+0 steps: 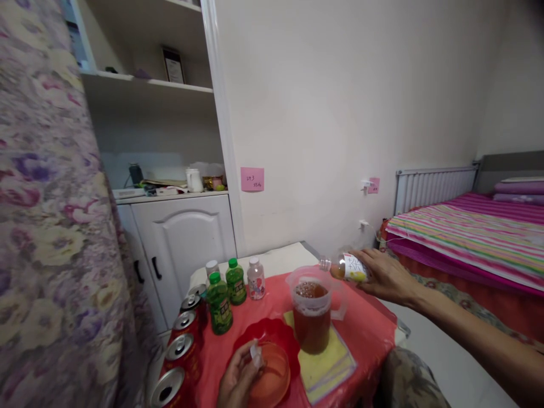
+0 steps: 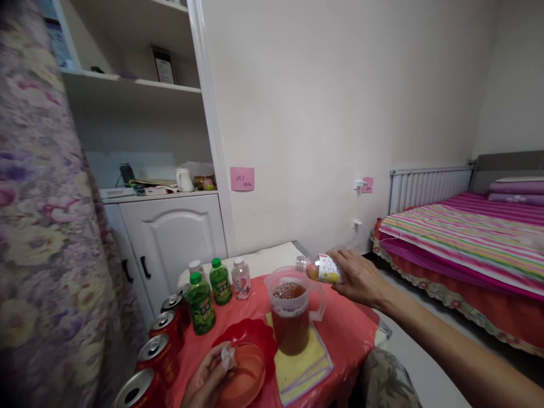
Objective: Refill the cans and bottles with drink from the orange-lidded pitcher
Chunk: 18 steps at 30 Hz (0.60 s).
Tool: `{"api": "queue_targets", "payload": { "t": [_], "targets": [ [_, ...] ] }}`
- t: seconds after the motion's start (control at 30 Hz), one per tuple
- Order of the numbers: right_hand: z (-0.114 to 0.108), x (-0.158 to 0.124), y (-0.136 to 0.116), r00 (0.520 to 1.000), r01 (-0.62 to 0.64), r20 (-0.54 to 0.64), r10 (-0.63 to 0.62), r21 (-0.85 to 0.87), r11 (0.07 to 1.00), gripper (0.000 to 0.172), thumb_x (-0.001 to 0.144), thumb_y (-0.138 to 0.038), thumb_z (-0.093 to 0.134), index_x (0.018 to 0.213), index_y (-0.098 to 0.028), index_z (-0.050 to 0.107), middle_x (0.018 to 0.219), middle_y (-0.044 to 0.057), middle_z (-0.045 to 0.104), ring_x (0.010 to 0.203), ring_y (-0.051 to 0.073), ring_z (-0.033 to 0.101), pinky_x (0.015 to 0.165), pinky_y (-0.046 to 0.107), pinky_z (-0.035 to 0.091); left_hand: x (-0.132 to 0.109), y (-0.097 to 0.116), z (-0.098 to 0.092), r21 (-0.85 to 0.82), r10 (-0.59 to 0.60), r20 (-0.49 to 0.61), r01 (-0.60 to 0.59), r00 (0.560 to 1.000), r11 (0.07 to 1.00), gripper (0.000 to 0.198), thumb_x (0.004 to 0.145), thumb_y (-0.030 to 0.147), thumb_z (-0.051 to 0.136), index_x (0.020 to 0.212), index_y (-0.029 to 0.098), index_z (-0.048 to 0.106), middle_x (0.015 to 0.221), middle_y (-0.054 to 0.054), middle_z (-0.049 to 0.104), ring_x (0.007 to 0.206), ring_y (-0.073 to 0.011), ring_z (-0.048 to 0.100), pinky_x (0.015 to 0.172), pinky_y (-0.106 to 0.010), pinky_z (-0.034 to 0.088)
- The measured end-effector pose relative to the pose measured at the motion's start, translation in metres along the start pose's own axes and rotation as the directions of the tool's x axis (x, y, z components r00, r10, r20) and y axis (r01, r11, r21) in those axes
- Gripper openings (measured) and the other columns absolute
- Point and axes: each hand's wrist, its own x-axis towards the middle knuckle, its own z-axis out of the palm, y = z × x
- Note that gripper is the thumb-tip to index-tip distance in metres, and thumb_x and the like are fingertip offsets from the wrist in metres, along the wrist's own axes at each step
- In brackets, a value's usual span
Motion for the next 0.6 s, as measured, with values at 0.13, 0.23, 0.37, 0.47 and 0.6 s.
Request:
{"api": "queue_targets", "payload": {
  "t": [0.13, 0.23, 0.37, 0.47, 0.6],
  "targets": [
    [0.0001, 0.0017, 0.0001, 1.0, -0.002, 0.002, 0.002, -0.016, 1.0, 0.056, 0.08, -0.026, 0.063, 0.134, -0.017, 0.053, 0.112, 0.013, 0.066, 0.097, 0.03, 0.062, 0.077, 0.038, 0.046, -0.0031, 0.0019, 0.0019, -0.006, -0.006, -0.012, 0.005, 1.0, 1.0, 0.06, 0.059, 0.05, 0.091, 0.106, 0.017, 0.072, 0.098, -0.008, 0.077, 0.086, -0.0225, 0.07, 0.079, -0.03, 0.055],
    [0.0001, 0.0023, 0.0003, 1.0, 0.017, -0.001, -0.017, -0.023, 1.0, 0.056, 0.079, -0.025, 0.062, 0.134, -0.017, 0.052, 0.114, 0.014, 0.066, 0.099, 0.03, 0.062, 0.079, 0.038, 0.046, -0.0046, 0.003, 0.0035, -0.01, -0.002, -0.008, 0.002, 1.0, 1.0, 0.06, 0.061, 0.05, 0.09, 0.107, 0.017, 0.071, 0.096, -0.007, 0.077, 0.085, -0.0213, 0.07, 0.079, -0.029, 0.055],
    [-0.001, 0.0035, 0.0001, 1.0, 0.022, 0.005, -0.022, -0.033, 0.999, 0.055, 0.081, -0.026, 0.062, 0.134, -0.017, 0.052, 0.115, 0.014, 0.065, 0.103, 0.03, 0.061, 0.08, 0.037, 0.046, -0.0051, 0.0057, 0.0058, -0.015, -0.006, -0.023, 0.006, 1.0, 1.0, 0.06, 0.059, 0.049, 0.091, 0.105, 0.016, 0.071, 0.094, -0.006, 0.076, 0.081, -0.02, 0.069, 0.075, -0.027, 0.054],
    [-0.0023, 0.0045, -0.0006, 1.0, 0.025, 0.007, -0.024, -0.036, 0.999, 0.055, 0.081, -0.027, 0.062, 0.134, -0.017, 0.052, 0.113, 0.013, 0.065, 0.102, 0.031, 0.062, 0.079, 0.038, 0.046, -0.0052, 0.0073, 0.0066, -0.018, -0.006, -0.035, 0.005, 0.999, 1.0, 0.06, 0.057, 0.048, 0.092, 0.103, 0.016, 0.072, 0.093, -0.006, 0.076, 0.079, -0.0197, 0.068, 0.075, -0.028, 0.054],
    [-0.0031, 0.0058, -0.0013, 1.0, 0.017, 0.007, -0.017, -0.035, 0.999, 0.055, 0.081, -0.026, 0.063, 0.134, -0.017, 0.053, 0.113, 0.013, 0.065, 0.1, 0.031, 0.062, 0.078, 0.038, 0.045, -0.0057, 0.0072, 0.0068, -0.016, -0.004, -0.022, 0.003, 1.0, 1.0, 0.058, 0.059, 0.048, 0.091, 0.104, 0.016, 0.072, 0.09, -0.005, 0.075, 0.078, -0.0189, 0.067, 0.076, -0.028, 0.054]
  ]
}}
